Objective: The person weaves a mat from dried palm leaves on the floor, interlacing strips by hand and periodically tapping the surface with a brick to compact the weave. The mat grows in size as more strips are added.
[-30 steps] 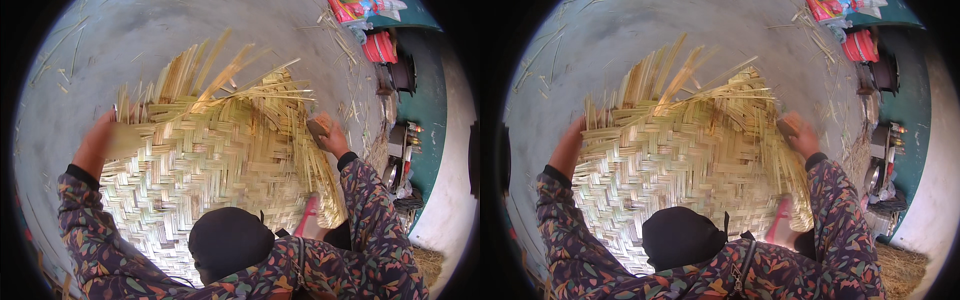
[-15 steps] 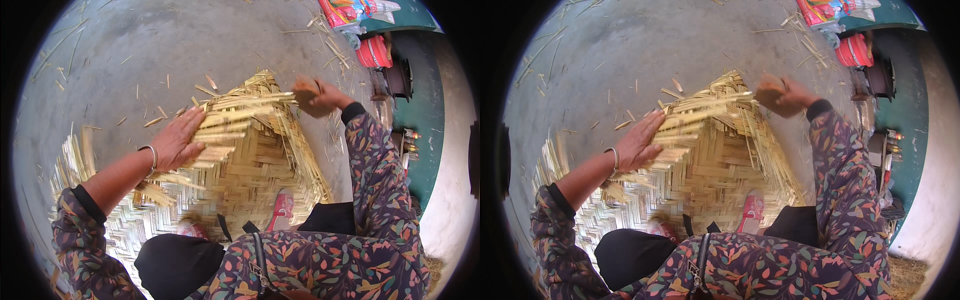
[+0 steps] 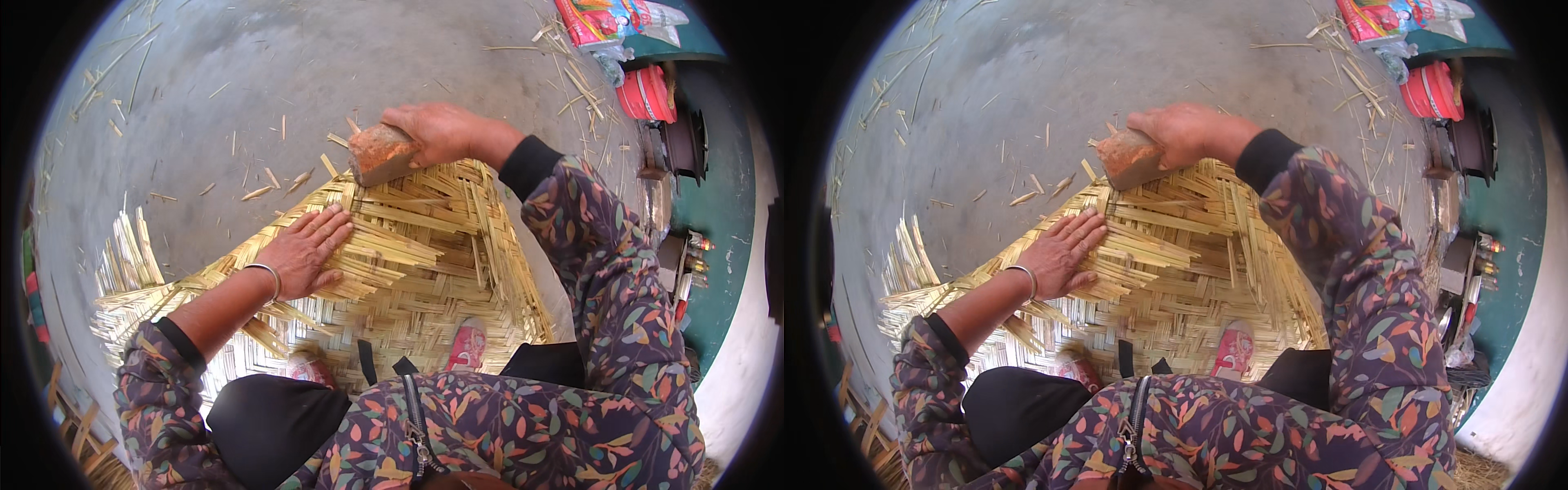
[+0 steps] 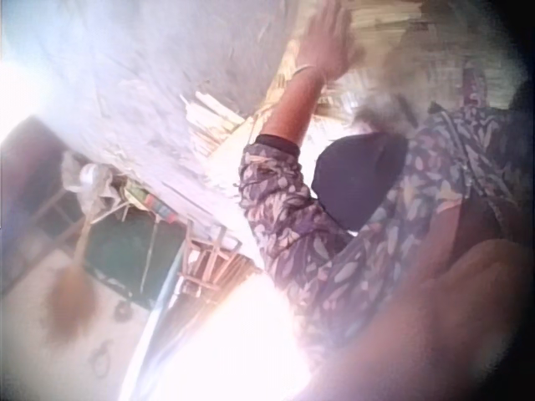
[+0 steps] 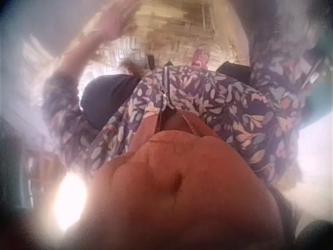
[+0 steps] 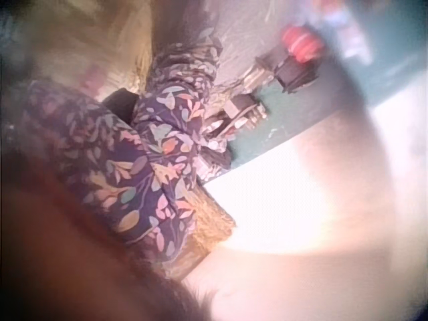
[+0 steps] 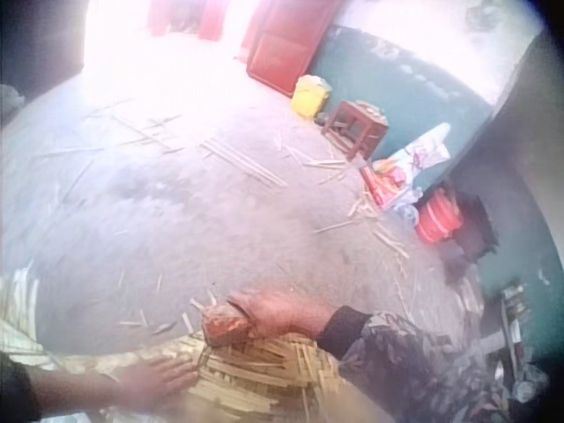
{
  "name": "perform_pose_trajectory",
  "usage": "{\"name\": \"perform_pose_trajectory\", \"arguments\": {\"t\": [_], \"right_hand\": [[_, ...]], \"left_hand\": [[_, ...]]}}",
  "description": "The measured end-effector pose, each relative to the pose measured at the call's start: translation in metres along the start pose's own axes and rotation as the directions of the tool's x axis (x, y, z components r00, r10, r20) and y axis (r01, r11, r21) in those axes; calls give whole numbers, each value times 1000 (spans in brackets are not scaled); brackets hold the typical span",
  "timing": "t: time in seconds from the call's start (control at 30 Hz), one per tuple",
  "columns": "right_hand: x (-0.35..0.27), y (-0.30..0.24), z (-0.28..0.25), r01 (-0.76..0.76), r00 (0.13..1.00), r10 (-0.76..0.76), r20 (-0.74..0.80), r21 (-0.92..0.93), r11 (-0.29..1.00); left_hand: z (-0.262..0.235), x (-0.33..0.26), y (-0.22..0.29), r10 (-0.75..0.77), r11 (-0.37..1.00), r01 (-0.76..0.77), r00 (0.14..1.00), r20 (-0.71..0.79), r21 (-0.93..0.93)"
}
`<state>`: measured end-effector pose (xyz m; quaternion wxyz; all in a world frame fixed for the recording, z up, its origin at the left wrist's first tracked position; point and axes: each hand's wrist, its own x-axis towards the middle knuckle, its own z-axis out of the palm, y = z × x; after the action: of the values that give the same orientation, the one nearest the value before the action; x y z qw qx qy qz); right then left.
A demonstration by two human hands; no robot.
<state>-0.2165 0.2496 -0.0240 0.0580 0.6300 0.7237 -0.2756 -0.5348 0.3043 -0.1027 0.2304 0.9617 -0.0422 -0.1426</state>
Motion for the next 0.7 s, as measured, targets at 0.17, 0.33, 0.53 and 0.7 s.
{"name": "perform_pose_trajectory", "arguments": {"t": [0.17, 0.33, 0.53, 0.7], "right_hand": [[-6, -14, 18, 15, 993, -27, -114, -104, 994], [-13, -33, 46, 26, 985, -64, -162, -226, 974], [-15, -54, 46, 43, 966, -85, -244, -173, 984], [-16, -69, -31, 135, 841, -162, -516, -90, 987]], "left_hand": [[23, 4, -2, -21, 998, 18, 998, 52, 65], [48, 3, -3, -17, 997, 15, 999, 32, 78], [69, -10, -2, -18, 998, 17, 1000, 17, 68], [74, -3, 1, -27, 999, 26, 999, 33, 23]]}}
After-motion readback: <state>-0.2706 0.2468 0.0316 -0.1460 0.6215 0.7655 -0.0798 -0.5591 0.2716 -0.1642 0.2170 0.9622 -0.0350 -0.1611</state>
